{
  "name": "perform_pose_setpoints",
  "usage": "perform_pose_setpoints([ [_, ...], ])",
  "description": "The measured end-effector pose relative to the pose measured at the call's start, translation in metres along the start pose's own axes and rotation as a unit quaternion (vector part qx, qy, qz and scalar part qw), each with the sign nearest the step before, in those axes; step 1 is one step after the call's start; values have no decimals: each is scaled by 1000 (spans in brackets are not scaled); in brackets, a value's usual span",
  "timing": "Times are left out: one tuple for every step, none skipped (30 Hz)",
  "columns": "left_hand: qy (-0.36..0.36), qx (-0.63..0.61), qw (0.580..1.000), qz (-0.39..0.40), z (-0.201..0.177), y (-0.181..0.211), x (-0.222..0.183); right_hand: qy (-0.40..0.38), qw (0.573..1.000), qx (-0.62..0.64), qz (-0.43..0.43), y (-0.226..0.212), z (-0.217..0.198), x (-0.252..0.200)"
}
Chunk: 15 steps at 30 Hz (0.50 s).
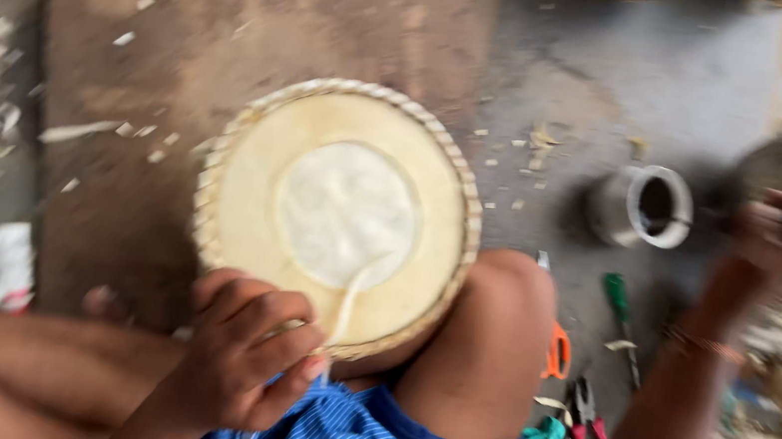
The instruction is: The person repairs a drum by weaving a long rawhide strap through the side-support cords and around the rim using a screwdriver-like tool.
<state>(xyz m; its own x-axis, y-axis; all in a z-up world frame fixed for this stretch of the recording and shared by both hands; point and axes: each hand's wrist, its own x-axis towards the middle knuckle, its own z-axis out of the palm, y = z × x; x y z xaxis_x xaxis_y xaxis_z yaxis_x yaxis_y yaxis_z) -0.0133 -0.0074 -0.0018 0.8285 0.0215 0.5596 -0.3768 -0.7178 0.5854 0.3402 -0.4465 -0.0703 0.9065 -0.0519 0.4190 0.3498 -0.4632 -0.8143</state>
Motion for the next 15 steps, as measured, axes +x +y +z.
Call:
perform_pose_setpoints([
  [18,11,1000,0,4,1,-2,-10,998,56,14,-16,2,-1],
  [35,15,999,8,8,2,-3,-11,994,108,28,-38,-2,-7],
  [36,24,999,-5,11,5,-6,-27,985,167,41,-61,-2,-13],
  [37,28,999,-11,14,5,-6,-41,972,224,50,-89,-2,-22],
  [38,32,999,-16,15,4,-5,-57,955,285,64,-117,1,-33],
  [37,40,998,-16,16,5,-5,-88,936,334,74,-144,10,-42],
  [35,48,998,-15,16,7,-5,-123,910,384,92,-169,23,-52],
  [34,54,998,-13,17,7,-6,-152,882,431,110,-194,34,-64],
  [36,61,997,-13,18,8,-7,-180,855,469,128,-216,47,-76],
  [38,68,997,-13,18,7,-7,-202,830,499,145,-236,59,-87],
  [39,75,996,-13,18,6,-7,-227,802,528,165,-254,71,-99],
  [37,79,996,-12,18,5,-7,-234,793,535,172,-268,82,-109],
  [35,84,996,-10,18,5,-8,-237,789,539,177,-278,92,-119],
  [34,86,996,-7,18,5,-8,-238,790,536,178,-287,100,-127],
  [29,88,996,-7,18,5,-9,-232,801,524,172,-292,108,-133],
])
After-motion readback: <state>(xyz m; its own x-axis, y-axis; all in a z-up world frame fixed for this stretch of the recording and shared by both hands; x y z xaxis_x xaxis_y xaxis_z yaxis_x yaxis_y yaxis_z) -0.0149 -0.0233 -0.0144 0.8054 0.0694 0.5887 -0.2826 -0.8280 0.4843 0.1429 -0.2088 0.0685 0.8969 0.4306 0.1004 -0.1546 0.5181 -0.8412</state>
